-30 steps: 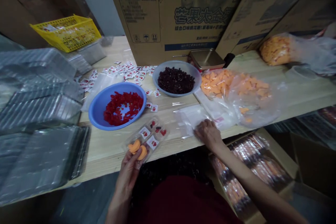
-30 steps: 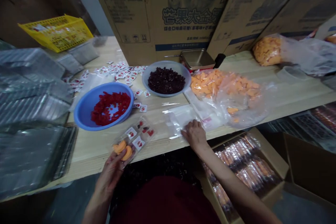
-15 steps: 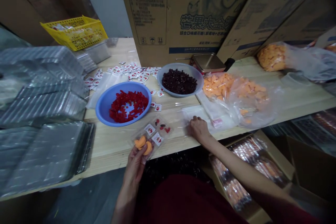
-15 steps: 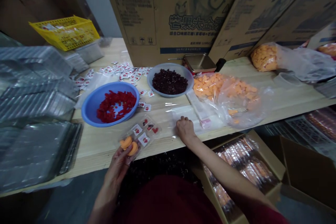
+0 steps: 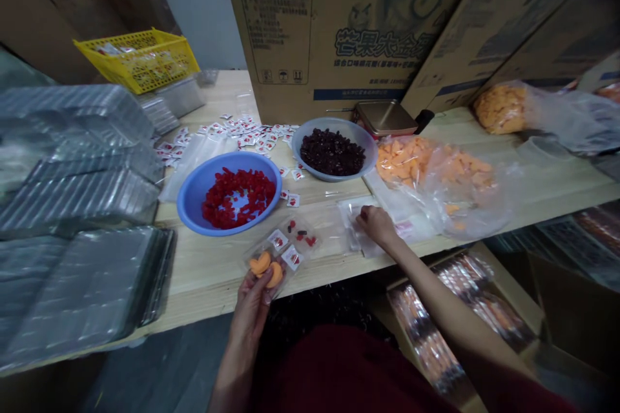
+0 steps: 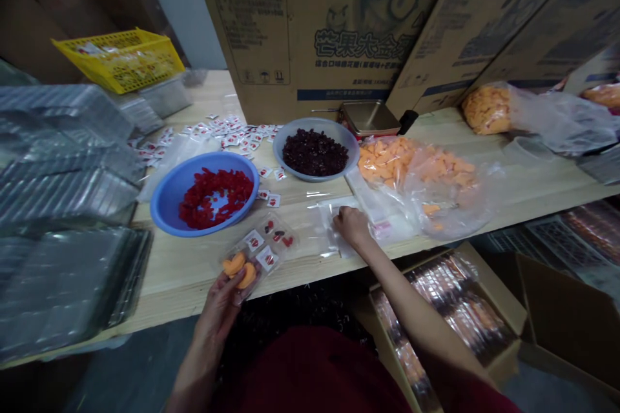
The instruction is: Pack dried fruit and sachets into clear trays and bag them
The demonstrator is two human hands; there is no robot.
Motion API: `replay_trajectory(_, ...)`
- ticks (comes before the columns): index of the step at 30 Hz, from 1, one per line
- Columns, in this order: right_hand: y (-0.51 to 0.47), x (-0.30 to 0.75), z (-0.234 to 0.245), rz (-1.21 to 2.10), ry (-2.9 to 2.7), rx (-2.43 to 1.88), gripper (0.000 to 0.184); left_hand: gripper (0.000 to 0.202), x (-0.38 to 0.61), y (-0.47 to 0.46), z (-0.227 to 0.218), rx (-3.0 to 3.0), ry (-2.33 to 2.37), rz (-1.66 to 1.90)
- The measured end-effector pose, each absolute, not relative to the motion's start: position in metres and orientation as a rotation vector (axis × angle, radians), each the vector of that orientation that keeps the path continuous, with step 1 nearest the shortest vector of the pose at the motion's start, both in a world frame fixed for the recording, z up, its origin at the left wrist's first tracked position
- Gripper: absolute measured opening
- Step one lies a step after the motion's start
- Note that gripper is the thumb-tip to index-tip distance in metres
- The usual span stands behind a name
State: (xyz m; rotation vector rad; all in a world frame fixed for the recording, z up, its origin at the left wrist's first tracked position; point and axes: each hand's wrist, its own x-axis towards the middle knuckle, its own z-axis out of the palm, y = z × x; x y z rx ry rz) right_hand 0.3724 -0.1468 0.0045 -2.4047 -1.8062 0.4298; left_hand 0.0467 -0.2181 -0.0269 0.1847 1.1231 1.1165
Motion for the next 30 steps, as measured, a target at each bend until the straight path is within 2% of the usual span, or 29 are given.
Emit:
replay_trajectory(7,-0.142,0.39,-0.003,0.775,-1.766,-2.186,0.012,0.047,0.049,-0.22,-0.027,0.175,1.113,1.106)
replay_trajectory(12,-0.145,0.395,-0.018,1.031,-1.577,-2.011,0.044,0.04,0.063,-0.215,-0.025,0.193,1.084,1.107)
replay_trajectory(15,-0.15,0.399,-0.023,1.218,-1.45,-1.826,0.051,0.04,0.082,-0.209,-0.019,0.225,1.01,1.119)
replay_trajectory(18,-0.155,0.402,-0.026,1.333,-1.379,-1.676,0.049,0.046,0.105,-0.203,-0.014,0.276,0.917,1.093)
replay_trajectory(22,-0.162,0.404,-0.031,1.325,-1.395,-1.628,0.039,0.046,0.132,-0.197,-0.018,0.33,0.887,1.08)
replay_trajectory(30,-0.182,0.403,-0.034,1.154,-1.295,-1.637,0.024,0.052,0.132,-0.207,-0.027,0.403,1.029,1.089)
